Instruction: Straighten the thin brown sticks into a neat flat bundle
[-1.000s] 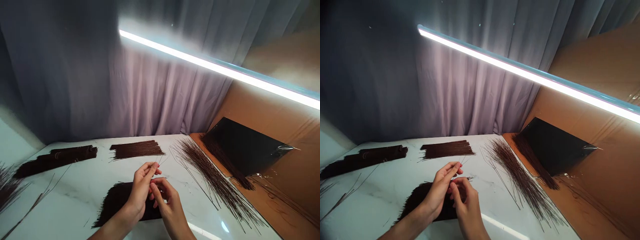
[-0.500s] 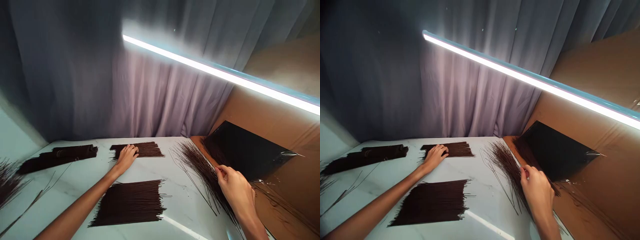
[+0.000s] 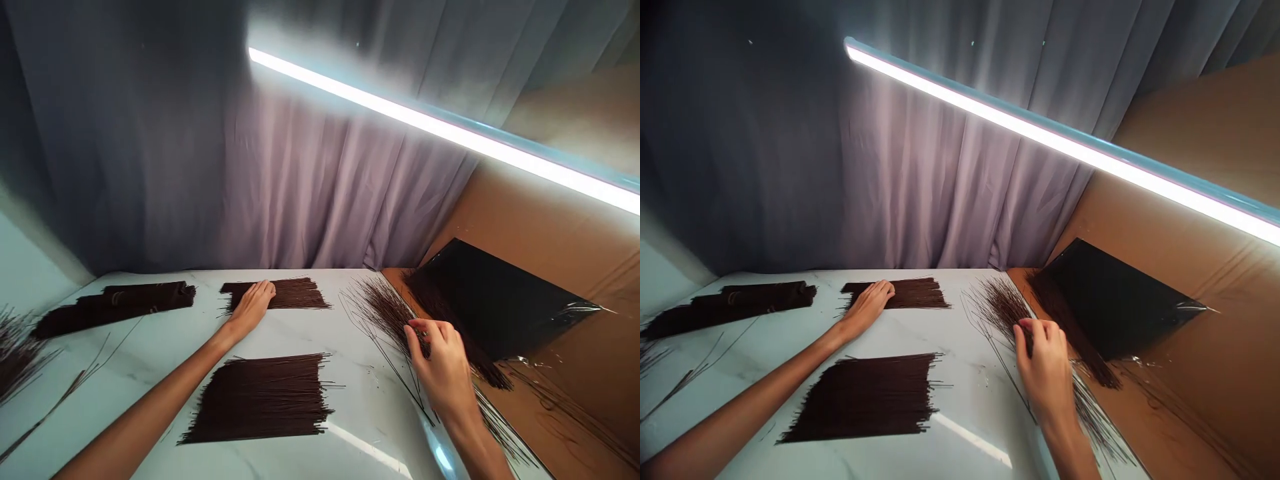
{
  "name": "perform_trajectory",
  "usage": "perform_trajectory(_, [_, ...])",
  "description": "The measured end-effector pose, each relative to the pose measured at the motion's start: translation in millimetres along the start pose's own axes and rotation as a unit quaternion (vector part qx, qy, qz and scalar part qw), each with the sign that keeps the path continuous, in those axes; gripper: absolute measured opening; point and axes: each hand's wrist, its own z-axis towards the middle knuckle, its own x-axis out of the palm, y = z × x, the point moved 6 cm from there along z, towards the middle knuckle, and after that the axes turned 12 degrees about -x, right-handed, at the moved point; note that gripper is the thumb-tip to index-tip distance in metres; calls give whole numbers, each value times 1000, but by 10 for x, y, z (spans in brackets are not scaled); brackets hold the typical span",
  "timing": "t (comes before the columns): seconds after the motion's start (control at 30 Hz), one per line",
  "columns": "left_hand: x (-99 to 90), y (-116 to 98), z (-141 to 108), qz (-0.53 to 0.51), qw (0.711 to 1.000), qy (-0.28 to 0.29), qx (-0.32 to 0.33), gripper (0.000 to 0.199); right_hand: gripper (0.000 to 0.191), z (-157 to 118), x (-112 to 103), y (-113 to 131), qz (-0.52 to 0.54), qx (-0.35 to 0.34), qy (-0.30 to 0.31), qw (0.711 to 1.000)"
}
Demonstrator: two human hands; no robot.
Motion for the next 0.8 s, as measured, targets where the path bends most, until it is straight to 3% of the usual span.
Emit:
perform_trajectory(0.17, [-259, -131, -130, -76, 997, 24, 7, 26, 18, -99, 257, 838, 166, -87, 82, 979])
perform_trajectory(0.27, [-386, -342, -447, -112, 992, 53, 7, 28, 15, -241, 412, 1308, 242, -144, 142, 949])
perform_trajectory(0.37, [-478, -617, -839, -135, 986, 92, 9, 22, 19, -267, 401, 1568, 236, -182, 124, 946])
perform_trajectory(0.47, [-493, -852, -1110, -167, 970, 175, 8, 20, 32, -199, 287, 1648, 151, -222, 60, 961])
perform_trajectory(0.57, [-499, -979, -1168, -157, 964, 212, 28, 18, 31, -208, 328, 1686, 107, -283, 97, 948])
perform_trajectory(0.67, [-568, -974, -1090, -140, 980, 131, 51, 18, 34, -299, 461, 1621, 111, -283, 173, 937])
perform_trajectory(0.73, [-616, -914, -1070, -131, 989, 56, 48, 17, 32, -322, 506, 1473, 96, -221, 188, 952])
perform_trajectory(0.8, [-572, -841, -1105, -127, 990, 54, 27, 13, 28, -302, 495, 1273, 71, -148, 179, 970])
